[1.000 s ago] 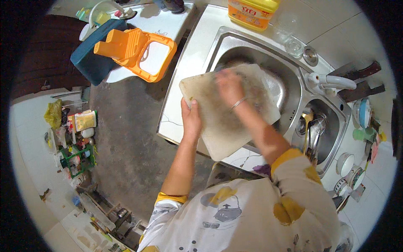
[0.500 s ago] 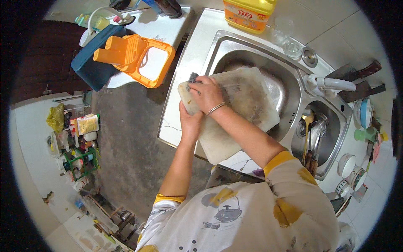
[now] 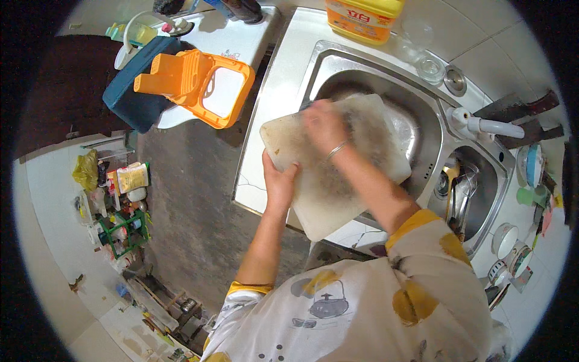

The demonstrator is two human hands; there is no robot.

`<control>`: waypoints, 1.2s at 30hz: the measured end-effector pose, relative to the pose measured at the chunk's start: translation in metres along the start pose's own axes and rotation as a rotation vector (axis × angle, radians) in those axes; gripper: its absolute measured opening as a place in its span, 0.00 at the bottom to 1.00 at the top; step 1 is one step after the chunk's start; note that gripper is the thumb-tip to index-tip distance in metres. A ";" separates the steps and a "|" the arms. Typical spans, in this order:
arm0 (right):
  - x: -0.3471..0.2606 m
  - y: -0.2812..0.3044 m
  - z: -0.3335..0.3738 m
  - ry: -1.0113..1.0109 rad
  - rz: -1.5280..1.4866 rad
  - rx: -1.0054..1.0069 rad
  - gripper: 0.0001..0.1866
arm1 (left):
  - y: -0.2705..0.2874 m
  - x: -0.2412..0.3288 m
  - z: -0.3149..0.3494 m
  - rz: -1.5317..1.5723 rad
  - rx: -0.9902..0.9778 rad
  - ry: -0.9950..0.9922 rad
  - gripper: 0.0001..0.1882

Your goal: The person scrubs a white plastic cutting board with a steel wool pad and water in a kitchen sink. They rinse the board thoroughly, then wipe the sink area with a purple cloth. Finally, they rinse the cloth under the tap.

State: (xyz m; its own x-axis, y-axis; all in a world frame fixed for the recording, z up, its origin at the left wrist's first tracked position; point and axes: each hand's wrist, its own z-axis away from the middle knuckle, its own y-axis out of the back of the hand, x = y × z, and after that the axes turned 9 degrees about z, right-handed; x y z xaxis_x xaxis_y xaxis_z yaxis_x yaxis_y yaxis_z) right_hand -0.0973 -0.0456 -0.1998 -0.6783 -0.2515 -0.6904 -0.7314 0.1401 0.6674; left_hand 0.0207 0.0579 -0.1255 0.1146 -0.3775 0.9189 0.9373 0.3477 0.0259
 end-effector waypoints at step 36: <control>0.013 0.024 0.003 -0.056 0.064 -0.107 0.12 | 0.004 -0.005 -0.008 0.095 -0.058 -0.002 0.27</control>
State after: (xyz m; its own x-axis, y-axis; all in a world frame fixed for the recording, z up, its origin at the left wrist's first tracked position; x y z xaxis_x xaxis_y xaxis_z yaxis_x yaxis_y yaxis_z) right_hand -0.1235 -0.0423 -0.1933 -0.7281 -0.1912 -0.6582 -0.6770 0.0500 0.7343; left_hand 0.0270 0.0540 -0.1329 0.2028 -0.3432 0.9171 0.9398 0.3313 -0.0838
